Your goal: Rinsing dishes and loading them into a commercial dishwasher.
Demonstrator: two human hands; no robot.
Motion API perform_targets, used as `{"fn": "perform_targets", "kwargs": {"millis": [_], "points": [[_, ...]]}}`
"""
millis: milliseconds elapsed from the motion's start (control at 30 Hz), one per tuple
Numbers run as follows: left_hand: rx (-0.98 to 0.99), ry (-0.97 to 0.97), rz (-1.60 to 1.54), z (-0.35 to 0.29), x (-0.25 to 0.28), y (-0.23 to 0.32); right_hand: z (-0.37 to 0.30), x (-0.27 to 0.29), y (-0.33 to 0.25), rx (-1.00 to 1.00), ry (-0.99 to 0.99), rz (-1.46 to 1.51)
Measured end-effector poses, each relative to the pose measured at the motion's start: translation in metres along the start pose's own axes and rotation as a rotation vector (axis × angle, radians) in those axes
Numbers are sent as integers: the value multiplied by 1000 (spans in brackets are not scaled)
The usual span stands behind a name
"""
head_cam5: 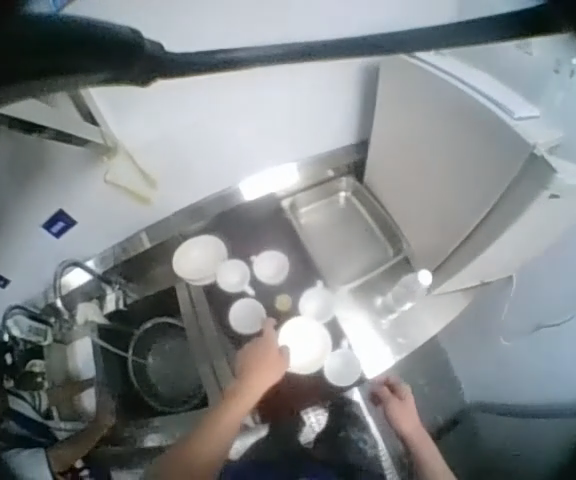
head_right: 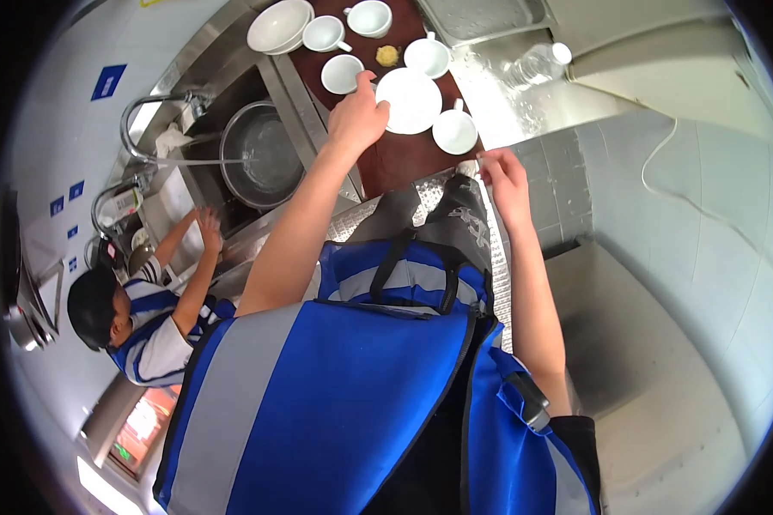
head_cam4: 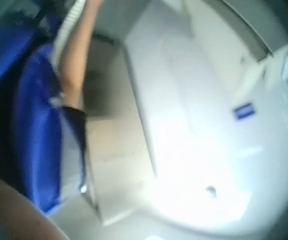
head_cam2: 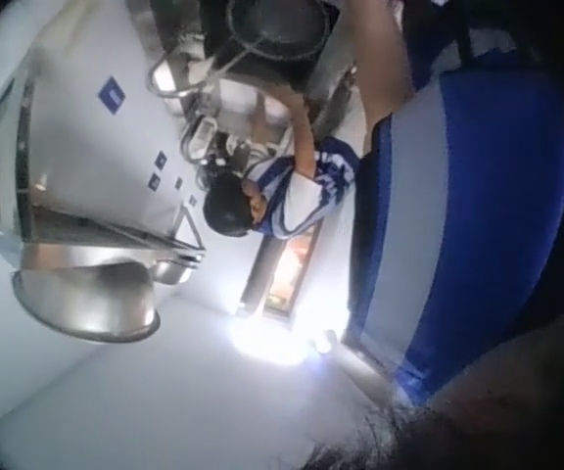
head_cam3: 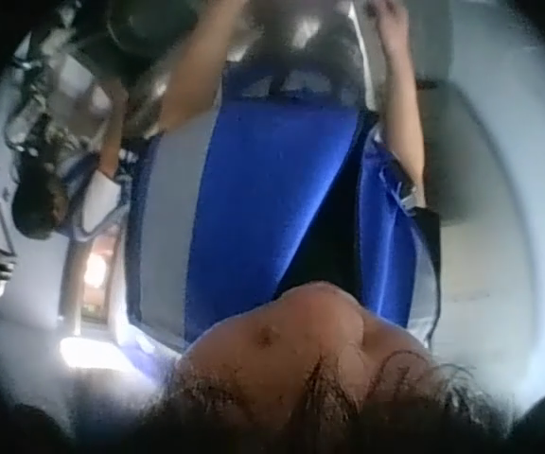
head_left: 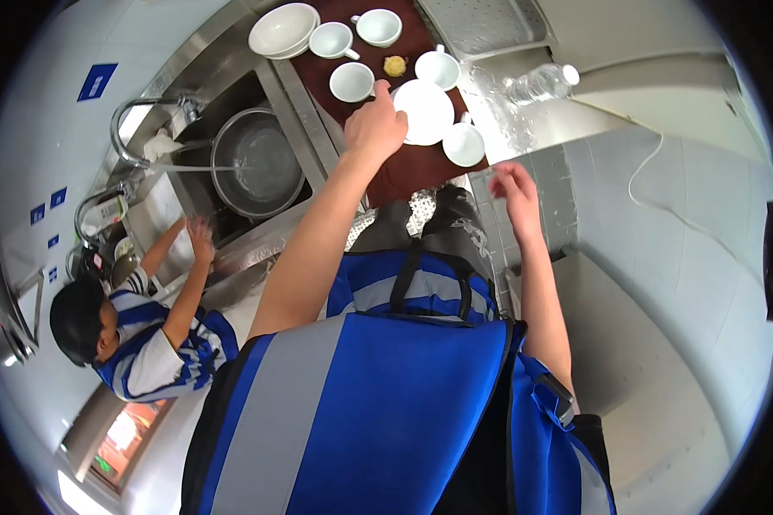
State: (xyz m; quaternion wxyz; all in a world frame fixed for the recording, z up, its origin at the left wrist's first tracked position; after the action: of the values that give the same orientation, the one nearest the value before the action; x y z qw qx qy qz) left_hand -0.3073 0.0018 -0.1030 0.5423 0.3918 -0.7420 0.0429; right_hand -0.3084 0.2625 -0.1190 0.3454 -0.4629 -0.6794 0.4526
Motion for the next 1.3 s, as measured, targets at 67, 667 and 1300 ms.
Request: {"fn": "perform_targets", "kwargs": {"millis": [67,667,1300], "points": [[78,-80,1,2,-2,3,43,-8,-10,160,-92,-179],[380,-119,-1409,5,-87,-14,168,-67,1,-92,-797,-600],[128,381,-1638,-69,-44,-35,103,-128,-75,242,-838,-752]]}}
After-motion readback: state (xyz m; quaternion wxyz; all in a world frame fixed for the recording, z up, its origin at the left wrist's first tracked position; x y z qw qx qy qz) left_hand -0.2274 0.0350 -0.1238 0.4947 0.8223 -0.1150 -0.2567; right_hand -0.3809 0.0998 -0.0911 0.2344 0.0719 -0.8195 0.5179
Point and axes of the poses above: each hand's wrist, its own z-axis towards the middle knuckle, its own x-axis out of the back of the hand, y = z × x, the point moved 1 cm from there along z, towards the middle knuckle, and after that the axes turned 10 degrees about x, right-handed, at the moved point
